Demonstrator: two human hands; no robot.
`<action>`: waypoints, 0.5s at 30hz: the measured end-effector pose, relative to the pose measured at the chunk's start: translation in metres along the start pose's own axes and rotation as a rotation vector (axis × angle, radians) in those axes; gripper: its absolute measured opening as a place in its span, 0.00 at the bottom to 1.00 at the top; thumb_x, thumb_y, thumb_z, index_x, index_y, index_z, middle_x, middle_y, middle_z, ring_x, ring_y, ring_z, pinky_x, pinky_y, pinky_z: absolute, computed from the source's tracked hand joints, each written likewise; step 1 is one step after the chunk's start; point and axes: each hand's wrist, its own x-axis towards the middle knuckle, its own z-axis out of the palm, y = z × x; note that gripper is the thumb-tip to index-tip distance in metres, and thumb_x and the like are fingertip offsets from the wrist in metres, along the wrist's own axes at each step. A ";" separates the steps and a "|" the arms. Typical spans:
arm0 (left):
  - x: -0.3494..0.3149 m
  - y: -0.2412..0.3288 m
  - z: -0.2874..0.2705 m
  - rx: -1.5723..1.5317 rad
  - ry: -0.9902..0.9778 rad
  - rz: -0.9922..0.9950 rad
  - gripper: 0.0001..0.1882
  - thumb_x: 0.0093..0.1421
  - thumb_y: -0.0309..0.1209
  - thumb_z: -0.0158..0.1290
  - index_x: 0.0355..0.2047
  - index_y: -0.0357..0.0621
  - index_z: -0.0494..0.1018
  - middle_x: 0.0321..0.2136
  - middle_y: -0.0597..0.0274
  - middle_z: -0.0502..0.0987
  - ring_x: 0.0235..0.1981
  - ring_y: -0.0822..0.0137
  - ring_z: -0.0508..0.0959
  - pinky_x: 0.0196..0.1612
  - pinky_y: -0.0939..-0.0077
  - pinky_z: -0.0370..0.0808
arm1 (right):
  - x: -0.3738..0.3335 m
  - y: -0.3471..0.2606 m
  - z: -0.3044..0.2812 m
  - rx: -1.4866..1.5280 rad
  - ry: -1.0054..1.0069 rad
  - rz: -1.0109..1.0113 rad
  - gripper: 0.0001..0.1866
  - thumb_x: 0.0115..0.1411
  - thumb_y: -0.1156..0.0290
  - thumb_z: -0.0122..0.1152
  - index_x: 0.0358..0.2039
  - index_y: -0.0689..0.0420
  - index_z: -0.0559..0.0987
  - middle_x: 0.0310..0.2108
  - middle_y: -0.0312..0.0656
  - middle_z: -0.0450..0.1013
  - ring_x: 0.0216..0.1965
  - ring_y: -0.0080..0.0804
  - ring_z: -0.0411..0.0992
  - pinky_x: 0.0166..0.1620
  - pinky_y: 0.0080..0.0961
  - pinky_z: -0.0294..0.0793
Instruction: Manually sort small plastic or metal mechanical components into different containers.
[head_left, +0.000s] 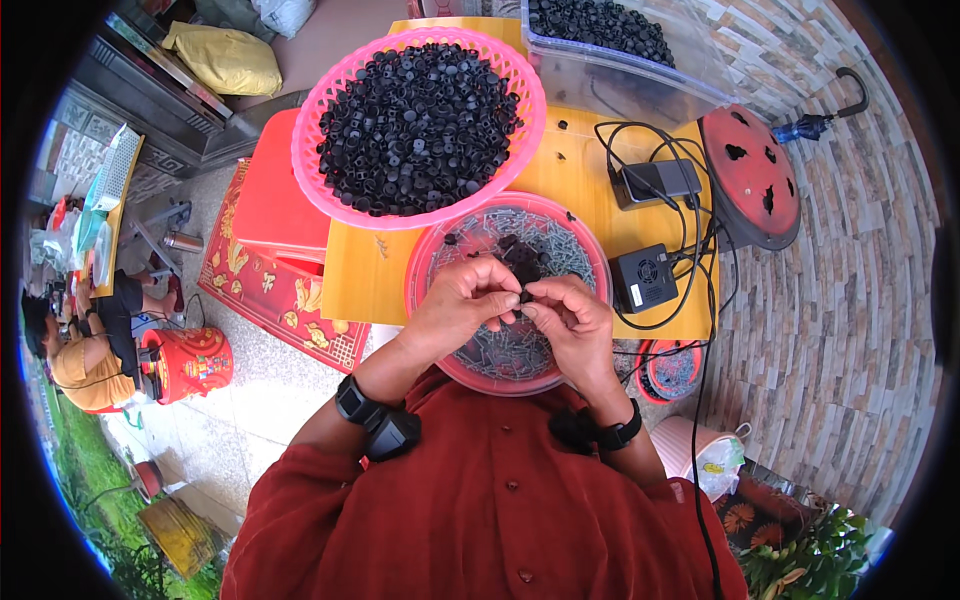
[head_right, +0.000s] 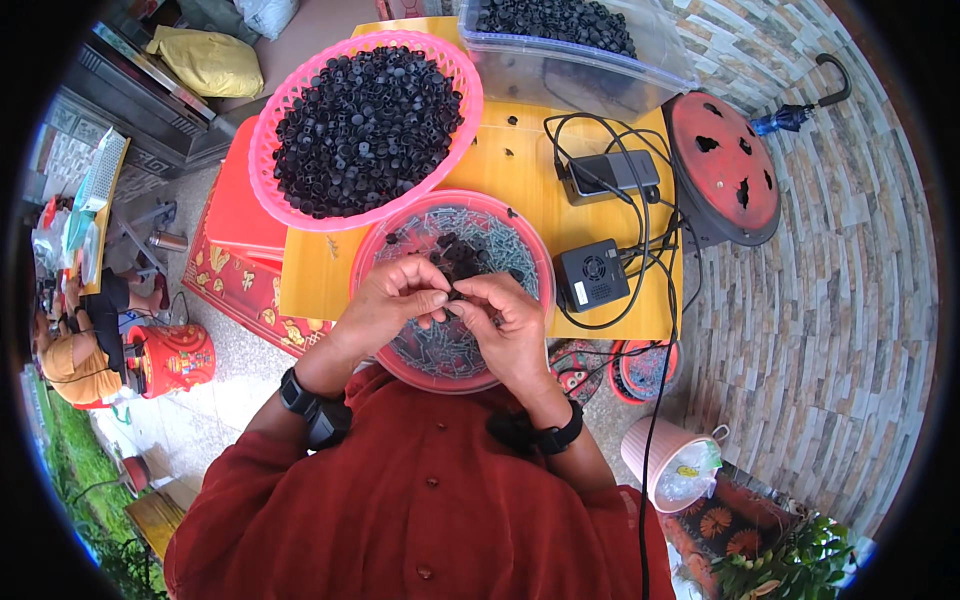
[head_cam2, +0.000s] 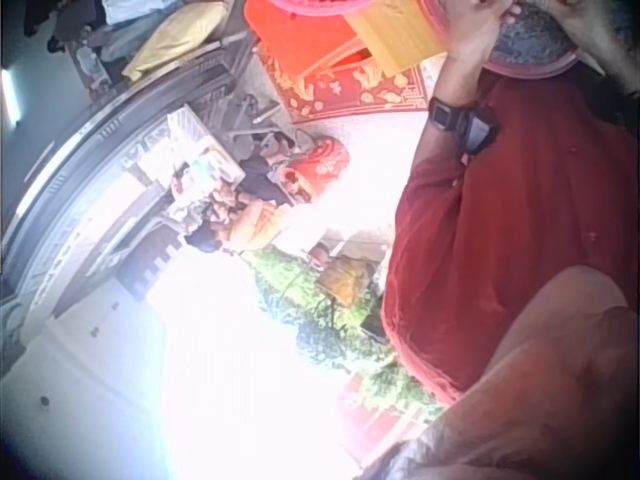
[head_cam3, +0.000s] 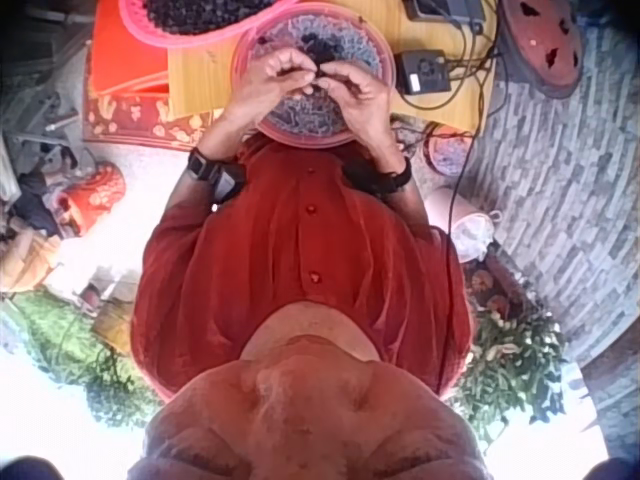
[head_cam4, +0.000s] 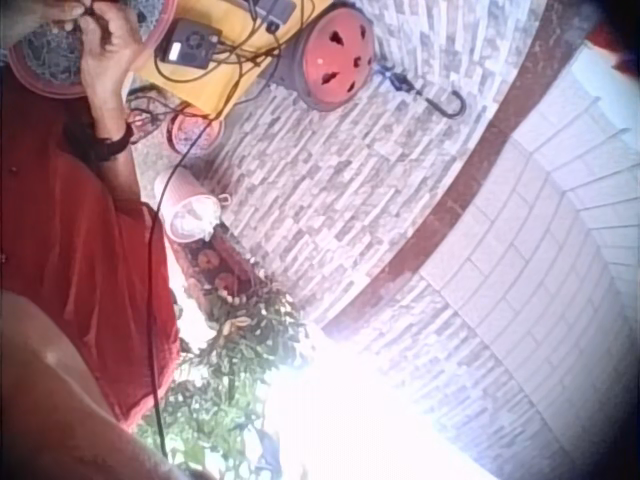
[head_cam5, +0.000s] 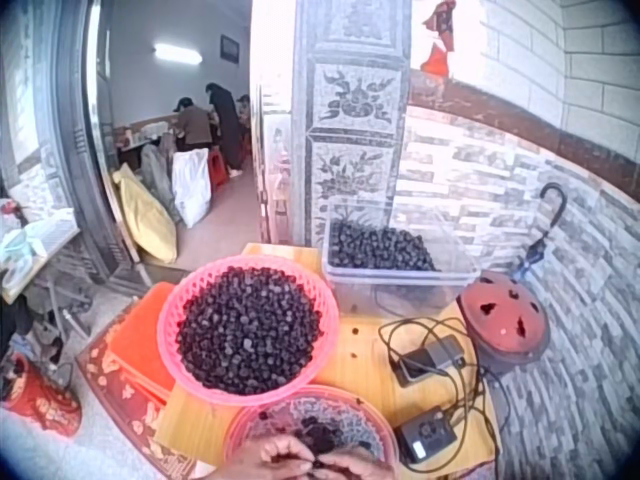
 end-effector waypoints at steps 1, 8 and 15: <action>0.000 -0.001 0.001 0.004 -0.008 0.002 0.04 0.57 0.25 0.51 0.33 0.39 0.70 0.24 0.66 0.73 0.25 0.78 0.73 0.27 0.86 0.70 | 0.000 -0.001 -0.001 0.000 0.001 0.002 0.08 0.49 0.84 0.59 0.32 0.63 0.76 0.31 0.38 0.70 0.30 0.20 0.70 0.30 0.15 0.70; -0.006 -0.003 0.002 1.052 0.159 0.483 0.10 0.47 0.26 0.57 0.30 0.41 0.69 0.29 0.59 0.70 0.27 0.60 0.75 0.25 0.67 0.72 | 0.001 -0.003 -0.014 0.295 0.064 0.309 0.11 0.60 0.74 0.50 0.42 0.61 0.73 0.30 0.35 0.70 0.27 0.17 0.67 0.28 0.13 0.67; -0.010 -0.007 0.002 1.097 0.065 0.254 0.09 0.47 0.25 0.56 0.27 0.41 0.67 0.28 0.57 0.68 0.30 0.52 0.73 0.29 0.64 0.69 | -0.002 0.000 -0.020 0.737 0.045 0.417 0.11 0.60 0.71 0.51 0.41 0.61 0.73 0.29 0.36 0.71 0.26 0.20 0.67 0.28 0.16 0.67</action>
